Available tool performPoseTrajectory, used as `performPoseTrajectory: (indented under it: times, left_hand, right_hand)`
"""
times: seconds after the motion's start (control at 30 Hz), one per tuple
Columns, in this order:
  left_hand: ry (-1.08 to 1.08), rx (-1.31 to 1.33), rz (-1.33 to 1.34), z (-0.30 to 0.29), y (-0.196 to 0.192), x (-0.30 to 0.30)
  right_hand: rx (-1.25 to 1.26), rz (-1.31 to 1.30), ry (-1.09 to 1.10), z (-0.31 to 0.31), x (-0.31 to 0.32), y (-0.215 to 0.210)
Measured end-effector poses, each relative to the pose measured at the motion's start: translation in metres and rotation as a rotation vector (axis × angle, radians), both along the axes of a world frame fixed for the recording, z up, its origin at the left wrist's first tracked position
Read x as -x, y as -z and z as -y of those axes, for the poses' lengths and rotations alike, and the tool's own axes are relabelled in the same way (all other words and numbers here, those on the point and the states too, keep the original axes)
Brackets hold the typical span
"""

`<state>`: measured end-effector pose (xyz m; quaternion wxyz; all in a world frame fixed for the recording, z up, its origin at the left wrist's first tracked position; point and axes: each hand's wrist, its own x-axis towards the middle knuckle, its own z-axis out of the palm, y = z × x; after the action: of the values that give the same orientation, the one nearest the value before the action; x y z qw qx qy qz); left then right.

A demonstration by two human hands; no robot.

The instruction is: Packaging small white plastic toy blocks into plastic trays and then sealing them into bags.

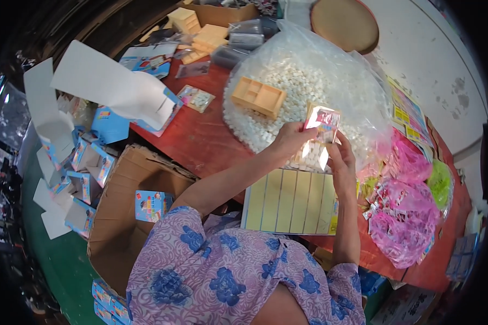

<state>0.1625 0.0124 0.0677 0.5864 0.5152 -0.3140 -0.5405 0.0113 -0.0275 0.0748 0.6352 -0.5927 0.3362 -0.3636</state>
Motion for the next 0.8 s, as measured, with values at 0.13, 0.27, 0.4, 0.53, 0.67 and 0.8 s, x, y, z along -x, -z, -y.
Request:
performPoseTrajectory:
  times: [0.13,0.27,0.4,0.53,0.67,0.8]
  left_hand:
    - [-0.288,0.136,0.065,-0.002,-0.015,-0.061]
    - [-0.651,0.220,0.064,-0.013,-0.045,-0.153]
    - [-0.937,0.077,-0.064,-0.018,-0.036,-0.231]
    - [-1.096,0.055,-0.008,-0.019,0.013,-0.298]
    - [-1.113,-0.382,0.344,-0.017,0.001,-0.267]
    - [-1.298,-0.126,1.218,-0.018,0.007,-0.232]
  right_hand:
    - [-0.079,0.104,-0.087,-0.003,0.017,0.010]
    - [-0.106,0.060,-0.088,-0.008,0.035,0.015]
    - [-0.080,0.074,-0.078,-0.014,0.042,0.006]
    - [-0.012,-0.026,-0.067,-0.015,0.048,0.011]
    - [0.008,-0.101,-0.027,-0.013,0.062,0.036]
    - [0.628,-0.642,0.016,-0.018,0.054,0.045]
